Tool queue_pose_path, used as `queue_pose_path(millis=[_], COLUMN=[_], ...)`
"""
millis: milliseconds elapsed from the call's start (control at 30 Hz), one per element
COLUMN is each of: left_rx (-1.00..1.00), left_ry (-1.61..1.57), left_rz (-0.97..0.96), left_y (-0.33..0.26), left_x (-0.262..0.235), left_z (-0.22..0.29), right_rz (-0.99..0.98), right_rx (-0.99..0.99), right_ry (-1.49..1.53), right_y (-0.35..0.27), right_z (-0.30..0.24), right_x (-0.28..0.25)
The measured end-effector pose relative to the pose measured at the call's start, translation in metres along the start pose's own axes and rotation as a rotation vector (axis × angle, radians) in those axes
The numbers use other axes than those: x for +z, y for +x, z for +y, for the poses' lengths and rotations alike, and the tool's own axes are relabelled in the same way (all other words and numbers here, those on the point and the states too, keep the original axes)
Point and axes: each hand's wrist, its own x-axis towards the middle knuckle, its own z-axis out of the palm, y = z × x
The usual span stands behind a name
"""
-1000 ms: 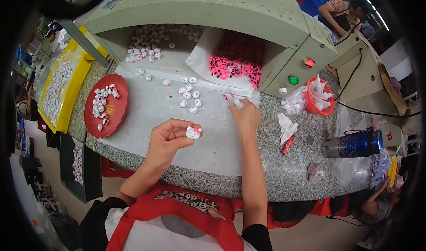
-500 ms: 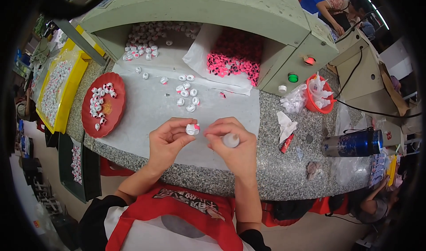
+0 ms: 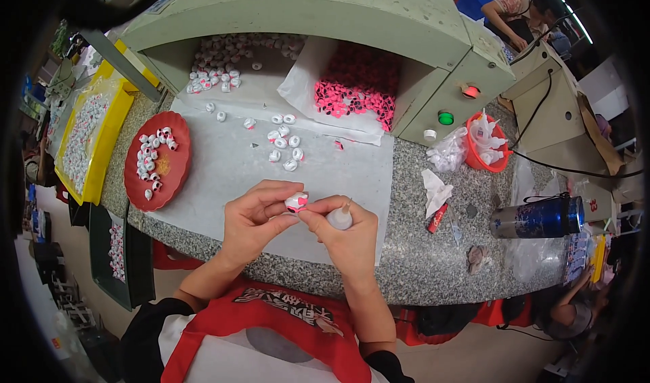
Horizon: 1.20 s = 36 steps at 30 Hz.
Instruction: Applying glue to small white plastic parts and joining them with pink decorative pieces at an assembly station.
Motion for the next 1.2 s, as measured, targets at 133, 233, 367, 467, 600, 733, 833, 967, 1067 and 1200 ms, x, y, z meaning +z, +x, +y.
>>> queue_pose_path(millis=[133, 233, 367, 467, 600, 733, 833, 967, 1067, 1200], left_rx=[0.036, -0.011, 0.021, 0.07, 0.107, 0.128, 0.103, 0.097, 0.051, -0.344], left_ry=[-0.047, -0.123, -0.083, 0.023, 0.138, 0.173, 0.153, 0.158, 0.059, -0.304], left_rz=[-0.112, -0.098, -0.04, -0.06, -0.055, -0.066, -0.065, -0.059, -0.069, -0.007], left_y=[0.003, 0.002, -0.001, 0.0, 0.0, 0.0, 0.0, 0.0, 0.0, 0.002], left_x=[-0.009, -0.007, 0.002, 0.003, 0.005, 0.004, 0.004, 0.005, 0.002, -0.006], left_z=[-0.004, -0.002, 0.0, 0.0, 0.001, 0.0, 0.001, 0.002, 0.0, -0.003], right_rz=[0.068, 0.052, 0.021, 0.014, 0.008, 0.005, -0.008, -0.012, -0.019, 0.023], right_rx=[-0.178, -0.192, -0.327, -0.367, -0.365, -0.353, -0.37, -0.365, -0.367, -0.457], right_ry=[-0.064, -0.069, -0.11, -0.139, -0.146, -0.135, -0.143, -0.156, -0.157, -0.221], right_y=[-0.004, -0.006, -0.005, -0.005, -0.005, -0.004, -0.004, -0.003, -0.002, 0.001], right_z=[0.006, 0.004, 0.006, 0.004, 0.004, 0.005, 0.005, 0.006, 0.007, 0.008], right_x=[0.006, 0.008, 0.005, 0.002, 0.001, 0.0, -0.002, -0.003, -0.003, -0.005])
